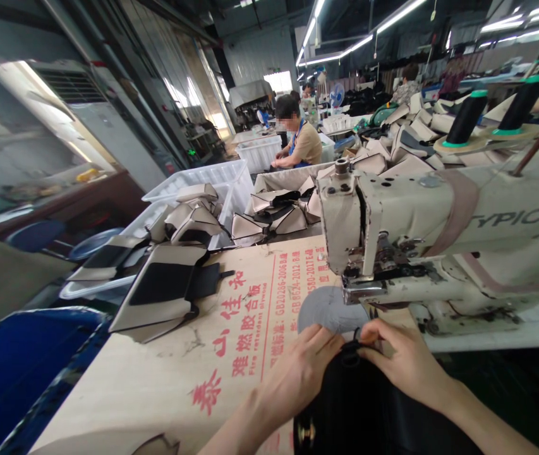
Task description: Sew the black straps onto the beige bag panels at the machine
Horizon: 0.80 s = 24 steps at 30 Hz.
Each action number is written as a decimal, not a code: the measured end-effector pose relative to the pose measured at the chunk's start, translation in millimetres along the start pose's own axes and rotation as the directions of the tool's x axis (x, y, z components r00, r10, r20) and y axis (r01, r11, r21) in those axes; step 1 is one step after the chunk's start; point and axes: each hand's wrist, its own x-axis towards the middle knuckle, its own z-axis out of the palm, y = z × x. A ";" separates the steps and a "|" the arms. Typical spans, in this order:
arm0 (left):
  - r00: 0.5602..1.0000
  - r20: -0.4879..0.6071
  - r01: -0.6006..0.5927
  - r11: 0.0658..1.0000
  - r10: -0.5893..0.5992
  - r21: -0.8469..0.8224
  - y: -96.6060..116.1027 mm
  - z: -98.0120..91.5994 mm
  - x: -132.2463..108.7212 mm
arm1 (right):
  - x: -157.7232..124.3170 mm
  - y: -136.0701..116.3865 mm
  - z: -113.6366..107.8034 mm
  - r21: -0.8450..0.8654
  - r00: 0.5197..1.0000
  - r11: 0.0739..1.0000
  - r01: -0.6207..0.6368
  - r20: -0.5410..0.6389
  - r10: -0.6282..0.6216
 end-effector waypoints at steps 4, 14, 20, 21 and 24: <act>0.998 -0.047 -0.041 0.999 0.039 -0.034 -2.1 -5.2 9.2 | 7.7 0.2 -6.3 -0.093 0.976 0.980 0.175 0.148 -0.160; 0.997 -0.059 0.042 0.990 -0.050 -0.137 -10.6 0.2 9.4 | 19.0 0.4 1.0 -0.263 0.924 0.900 0.347 0.260 -0.280; 0.963 -0.161 0.139 0.909 -0.217 -0.393 -3.6 9.8 -1.1 | 16.3 5.3 -3.0 -0.186 0.939 0.936 0.297 0.236 -0.251; 0.952 -0.160 0.167 0.881 -0.261 -0.442 -2.3 14.0 -6.8 | 15.6 6.0 -3.8 -0.169 0.942 0.943 0.286 0.231 -0.244; 0.913 -0.111 0.265 0.779 -0.392 -0.568 1.1 31.1 -24.9 | 14.6 7.6 -5.6 -0.117 0.945 0.954 0.276 0.214 -0.247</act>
